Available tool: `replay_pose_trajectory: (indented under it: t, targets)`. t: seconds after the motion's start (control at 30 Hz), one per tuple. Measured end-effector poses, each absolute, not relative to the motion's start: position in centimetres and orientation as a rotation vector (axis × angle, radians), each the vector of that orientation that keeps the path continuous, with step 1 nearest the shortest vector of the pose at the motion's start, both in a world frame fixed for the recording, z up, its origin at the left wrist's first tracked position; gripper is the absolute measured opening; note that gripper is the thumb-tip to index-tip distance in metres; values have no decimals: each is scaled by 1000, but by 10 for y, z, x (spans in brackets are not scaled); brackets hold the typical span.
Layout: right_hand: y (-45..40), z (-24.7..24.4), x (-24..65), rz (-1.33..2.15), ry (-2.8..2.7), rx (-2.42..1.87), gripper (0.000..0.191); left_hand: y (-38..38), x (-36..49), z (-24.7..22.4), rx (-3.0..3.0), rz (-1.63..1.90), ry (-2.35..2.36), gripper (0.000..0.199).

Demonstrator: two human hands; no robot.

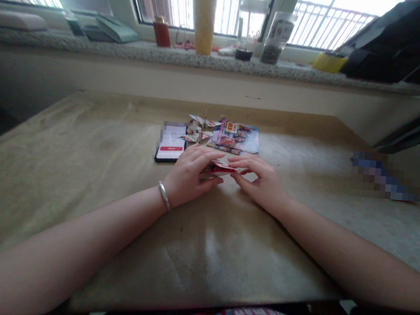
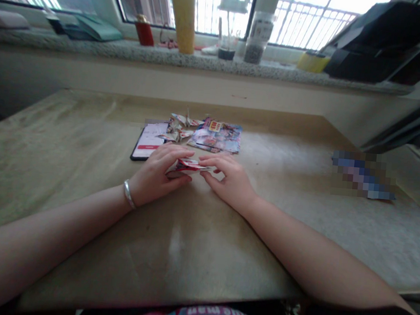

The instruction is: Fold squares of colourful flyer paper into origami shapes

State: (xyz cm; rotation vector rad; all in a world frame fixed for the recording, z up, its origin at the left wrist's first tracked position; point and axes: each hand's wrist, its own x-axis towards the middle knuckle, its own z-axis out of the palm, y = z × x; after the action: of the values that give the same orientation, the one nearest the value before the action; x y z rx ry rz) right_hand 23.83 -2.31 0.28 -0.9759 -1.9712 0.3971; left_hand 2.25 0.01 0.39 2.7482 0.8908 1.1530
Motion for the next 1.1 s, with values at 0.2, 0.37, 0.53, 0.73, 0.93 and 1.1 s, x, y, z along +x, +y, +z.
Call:
replay_pose_trajectory:
  t: [0.2,0.37,0.53,0.73,0.93,1.1]
  targets:
    - [-19,5,246,51,-1956,-1006,16,1,20,4,2768,1225,844,41]
    - [-23,8,245,-138,-2054,-1000,17,-2,21,8,2740,1261,802,35]
    - [-29,11,238,-267,-2128,-1011,16,-5,24,8,2635,1339,811,31]
    - [-28,11,235,-171,-2091,-998,9,-4,26,8,2549,1392,870,13]
    - [-28,11,235,-41,-2061,-887,8,-5,26,10,2506,1382,829,9]
    - [-26,12,236,16,-2093,-790,14,-3,25,8,2425,1419,688,4]
